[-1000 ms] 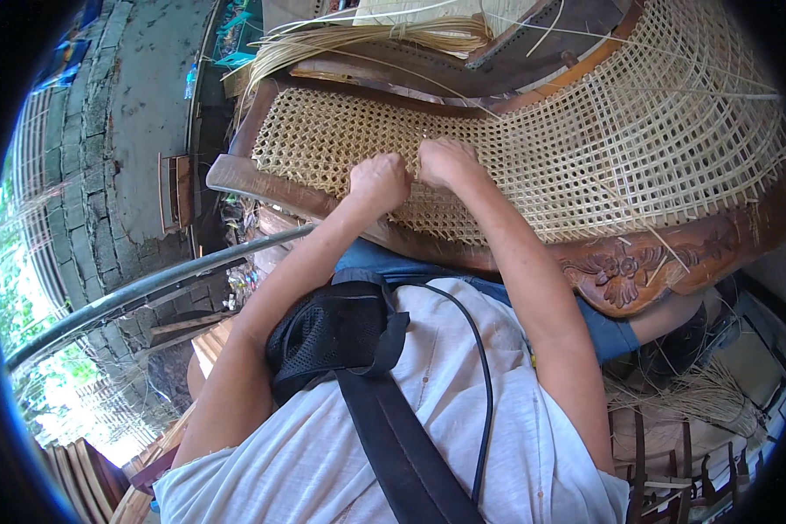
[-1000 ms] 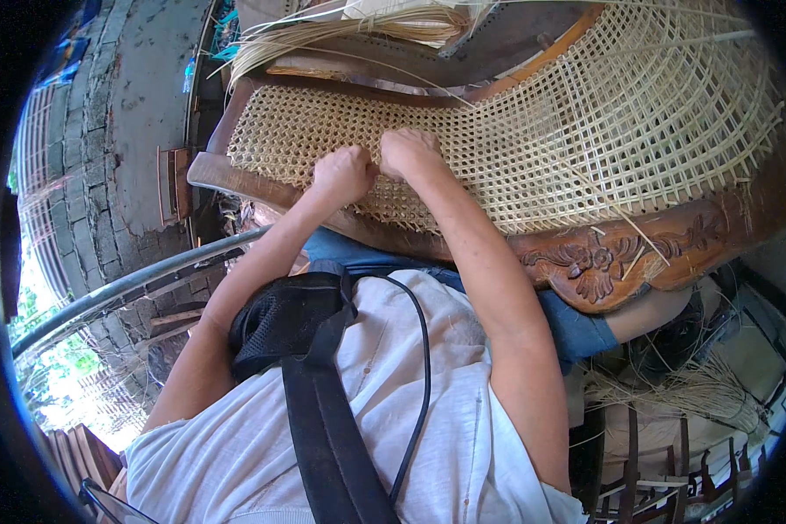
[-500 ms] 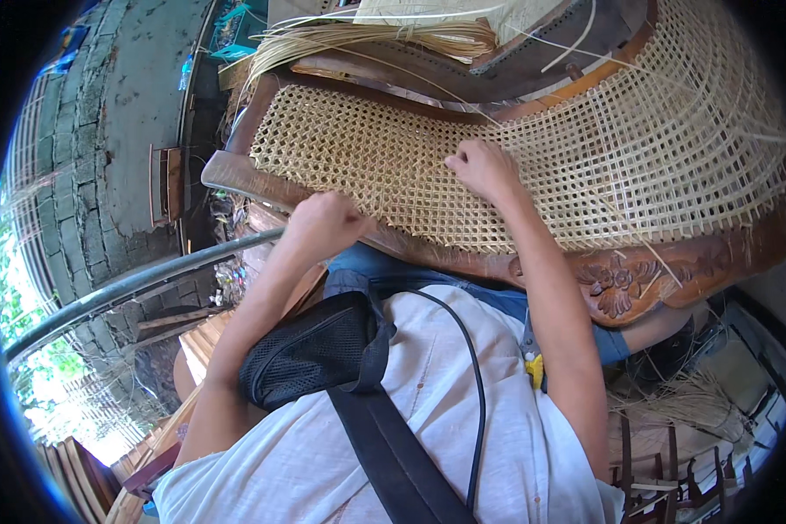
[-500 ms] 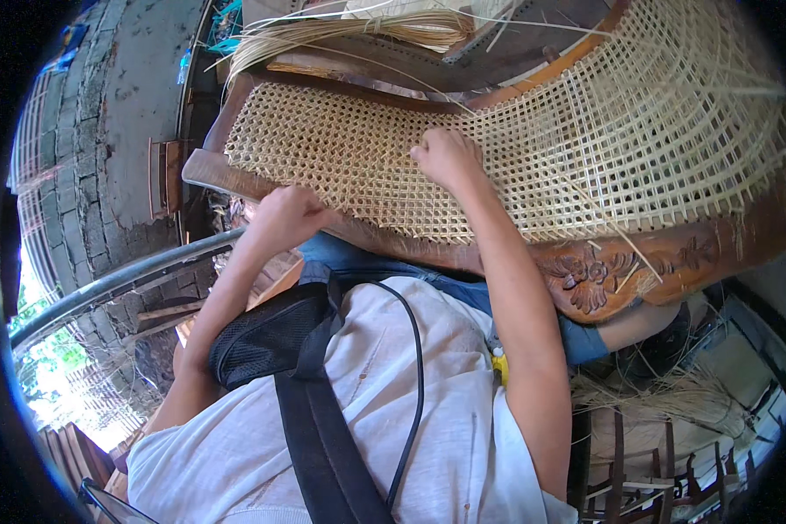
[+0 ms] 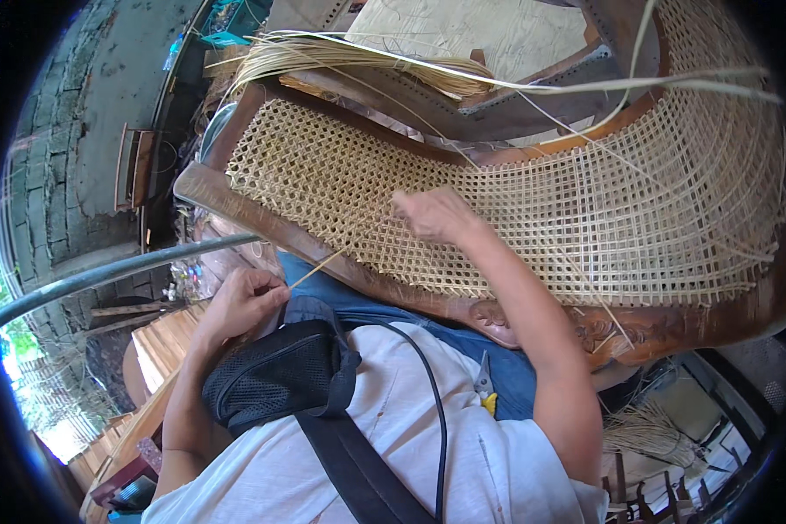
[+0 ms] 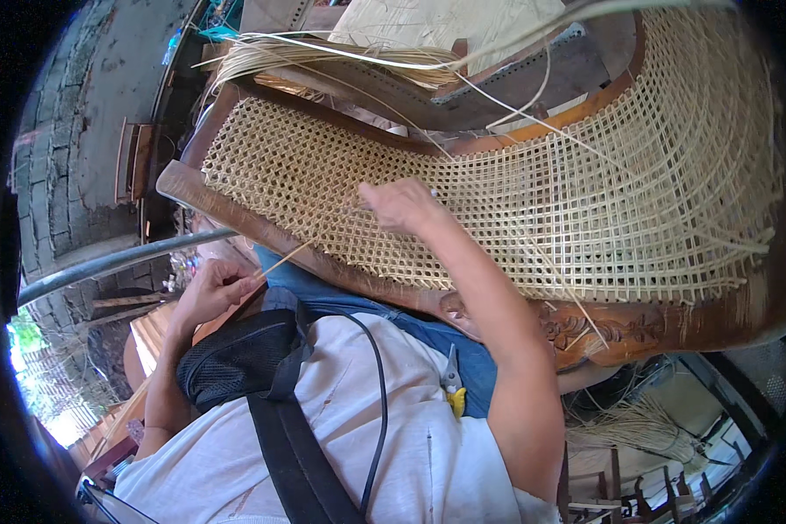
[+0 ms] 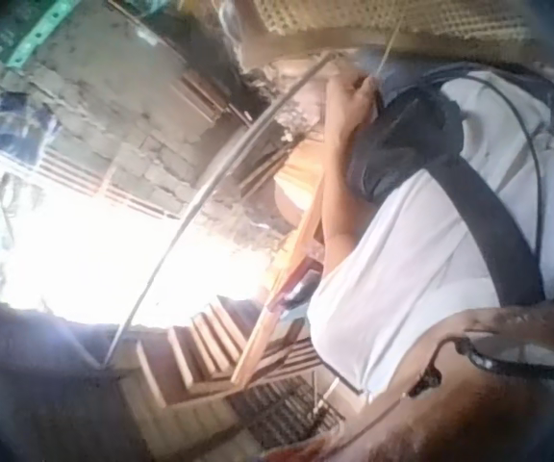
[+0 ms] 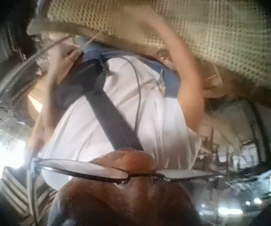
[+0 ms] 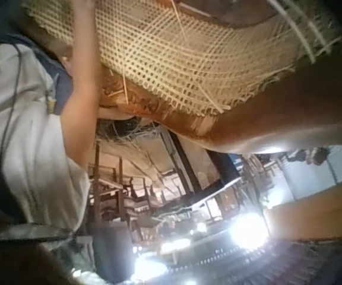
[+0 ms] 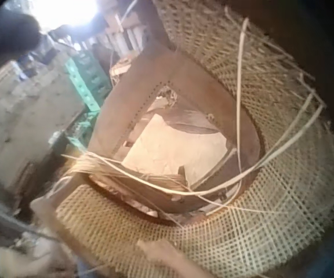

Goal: Repairing or weaving the rattan seat of a wooden chair.

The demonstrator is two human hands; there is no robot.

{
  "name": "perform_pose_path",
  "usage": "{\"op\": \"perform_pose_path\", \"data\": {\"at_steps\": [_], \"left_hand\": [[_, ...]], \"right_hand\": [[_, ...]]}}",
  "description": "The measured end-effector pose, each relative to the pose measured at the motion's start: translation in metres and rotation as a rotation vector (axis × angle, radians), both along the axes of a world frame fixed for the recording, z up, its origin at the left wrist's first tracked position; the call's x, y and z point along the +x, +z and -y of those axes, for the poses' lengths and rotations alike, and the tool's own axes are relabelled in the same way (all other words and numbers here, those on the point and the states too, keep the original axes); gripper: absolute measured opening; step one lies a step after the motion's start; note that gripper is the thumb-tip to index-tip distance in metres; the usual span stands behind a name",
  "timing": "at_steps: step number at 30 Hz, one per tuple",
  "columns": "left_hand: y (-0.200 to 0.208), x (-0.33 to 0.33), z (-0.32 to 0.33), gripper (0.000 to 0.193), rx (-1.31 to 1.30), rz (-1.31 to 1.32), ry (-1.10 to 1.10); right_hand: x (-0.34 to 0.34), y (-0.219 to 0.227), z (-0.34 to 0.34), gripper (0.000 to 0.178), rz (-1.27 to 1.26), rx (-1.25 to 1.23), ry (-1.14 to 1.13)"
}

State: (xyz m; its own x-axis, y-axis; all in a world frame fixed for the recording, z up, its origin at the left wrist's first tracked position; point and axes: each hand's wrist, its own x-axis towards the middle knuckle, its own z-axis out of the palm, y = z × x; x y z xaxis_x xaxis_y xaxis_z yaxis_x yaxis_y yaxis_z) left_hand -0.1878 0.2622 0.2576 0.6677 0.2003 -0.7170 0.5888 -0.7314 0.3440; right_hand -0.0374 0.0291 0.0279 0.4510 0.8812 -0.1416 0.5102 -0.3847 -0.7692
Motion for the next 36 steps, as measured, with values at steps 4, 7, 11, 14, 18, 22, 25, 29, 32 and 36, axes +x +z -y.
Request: {"op": "perform_pose_path", "data": {"at_steps": [4, 7, 11, 14, 18, 22, 25, 29, 32, 36], "left_hand": [[-0.030, 0.004, 0.009, 0.018, 0.052, 0.168, -0.149], [-0.038, 0.020, 0.018, 0.019, 0.067, 0.162, -0.176], [-0.062, 0.023, 0.026, 0.018, 0.113, 0.263, -0.313], [-0.081, 0.031, 0.037, 0.021, 0.206, 0.247, -0.376], [-0.091, 0.036, 0.041, 0.023, 0.283, 0.204, -0.373], [-0.095, 0.036, 0.041, 0.025, 0.297, 0.215, -0.361], [-0.096, 0.035, 0.039, 0.024, 0.326, 0.191, -0.403], [-0.092, 0.033, 0.039, 0.023, 0.327, 0.162, -0.384], [-0.089, 0.030, 0.038, 0.020, 0.228, 0.251, -0.324], [-0.094, 0.024, 0.036, 0.017, 0.166, 0.280, -0.291]], "right_hand": [[0.022, -0.026, -0.003, 0.026, 0.063, -0.201, 0.040], [0.040, -0.013, 0.001, 0.023, -0.112, -0.453, 0.004], [0.046, -0.048, 0.013, 0.024, 0.032, -0.212, -0.062], [0.055, -0.045, 0.021, 0.022, 0.086, -0.398, -0.153], [0.064, -0.063, 0.016, 0.023, 0.167, -0.339, -0.120], [0.072, -0.063, 0.025, 0.022, 0.181, -0.406, -0.151], [0.080, -0.078, 0.042, 0.019, 0.048, -0.286, -0.228], [0.120, -0.071, 0.052, 0.024, -0.658, -0.062, -0.510], [0.122, -0.046, 0.051, 0.023, -0.382, -0.122, -0.609], [0.109, -0.087, 0.039, 0.025, 0.050, -0.217, -0.680]]}}
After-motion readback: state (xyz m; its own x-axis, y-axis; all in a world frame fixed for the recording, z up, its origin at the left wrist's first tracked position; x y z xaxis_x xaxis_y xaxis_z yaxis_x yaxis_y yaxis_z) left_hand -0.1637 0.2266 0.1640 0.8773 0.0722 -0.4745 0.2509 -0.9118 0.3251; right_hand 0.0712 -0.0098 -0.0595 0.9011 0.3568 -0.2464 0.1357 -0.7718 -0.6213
